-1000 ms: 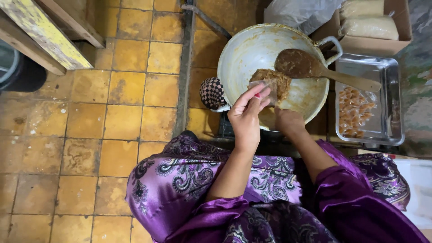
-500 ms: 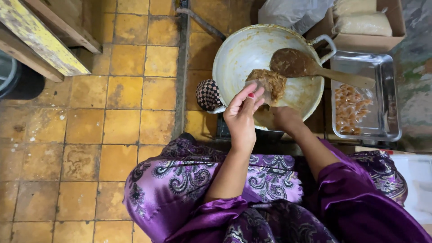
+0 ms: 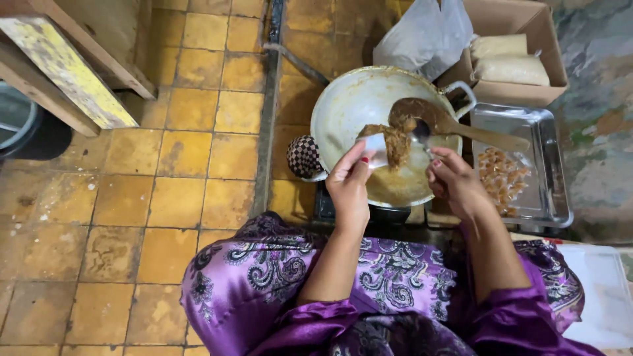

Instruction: Scooping paste from a pan and rolling it into small balls by hand

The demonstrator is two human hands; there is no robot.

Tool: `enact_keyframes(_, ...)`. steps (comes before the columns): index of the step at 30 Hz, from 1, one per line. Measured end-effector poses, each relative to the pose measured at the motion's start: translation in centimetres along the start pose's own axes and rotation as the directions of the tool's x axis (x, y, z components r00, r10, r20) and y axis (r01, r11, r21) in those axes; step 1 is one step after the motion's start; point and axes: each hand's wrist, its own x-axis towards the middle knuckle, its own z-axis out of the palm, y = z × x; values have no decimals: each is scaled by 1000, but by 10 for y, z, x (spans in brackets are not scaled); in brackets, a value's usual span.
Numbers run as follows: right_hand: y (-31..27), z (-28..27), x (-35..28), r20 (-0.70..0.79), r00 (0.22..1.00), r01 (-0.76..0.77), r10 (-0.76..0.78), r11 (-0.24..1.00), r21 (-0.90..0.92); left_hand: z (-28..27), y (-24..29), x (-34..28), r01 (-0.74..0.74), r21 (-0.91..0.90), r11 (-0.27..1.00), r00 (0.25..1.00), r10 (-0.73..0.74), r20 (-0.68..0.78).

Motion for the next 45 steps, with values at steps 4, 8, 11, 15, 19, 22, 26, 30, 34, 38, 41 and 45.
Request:
enact_keyframes(4, 3, 3, -27, -30, 991, 131, -132, 991, -19, 17, 20, -13, 30, -45, 999, 998, -27, 57)
enact_keyframes(8, 4, 14, -44, 2, 974, 224, -225, 970, -99, 18, 25, -20, 106, -94, 990, 989, -96, 111)
enact_keyframes(11, 5, 20, -48, 21, 948, 316, -319, 925, -211, 20, 31, -23, 156, -112, 981, 980, -139, 144)
enact_keyframes(15, -4, 33, -55, 19, 919, 384, -393, 886, -262, 23, 40, -27, 236, -197, 952, 962, -200, 186)
enact_keyframes(19, 27, 15, -44, 19, 903, 418, -429, 869, -266, 24, 49, -32, 323, -299, 898, 936, -257, 240)
enact_keyframes(22, 31, 17, -43, 36, 882, 463, -470, 849, -256, 22, 54, -32, 400, -392, 828, 909, -306, 282)
enact_keyframes(26, 54, 2, -34, 48, 865, 497, -500, 837, -229, 20, 57, -35, 457, -400, 795, 886, -364, 288)
enact_keyframes(30, 72, -10, -26, 54, 854, 515, -518, 826, -231, 24, 64, -38, 490, -390, 780, 869, -401, 288)
enact_keyframes(34, 71, -7, -30, 81, 829, 556, -553, 800, -225, 24, 71, -46, 494, -381, 782, 866, -403, 297)
enact_keyframes(38, 75, -10, -29, 87, 814, 578, -574, 787, -216, 22, 69, -46, 498, -376, 782, 863, -403, 304)
enact_keyframes(41, 75, -9, -30, 94, 805, 592, -586, 780, -201, 20, 67, -45, 498, -379, 780, 863, -401, 307)
enact_keyframes(45, 71, -7, -31, 84, 802, 592, -591, 771, -234, 18, 67, -46, 485, -378, 789, 868, -384, 314)
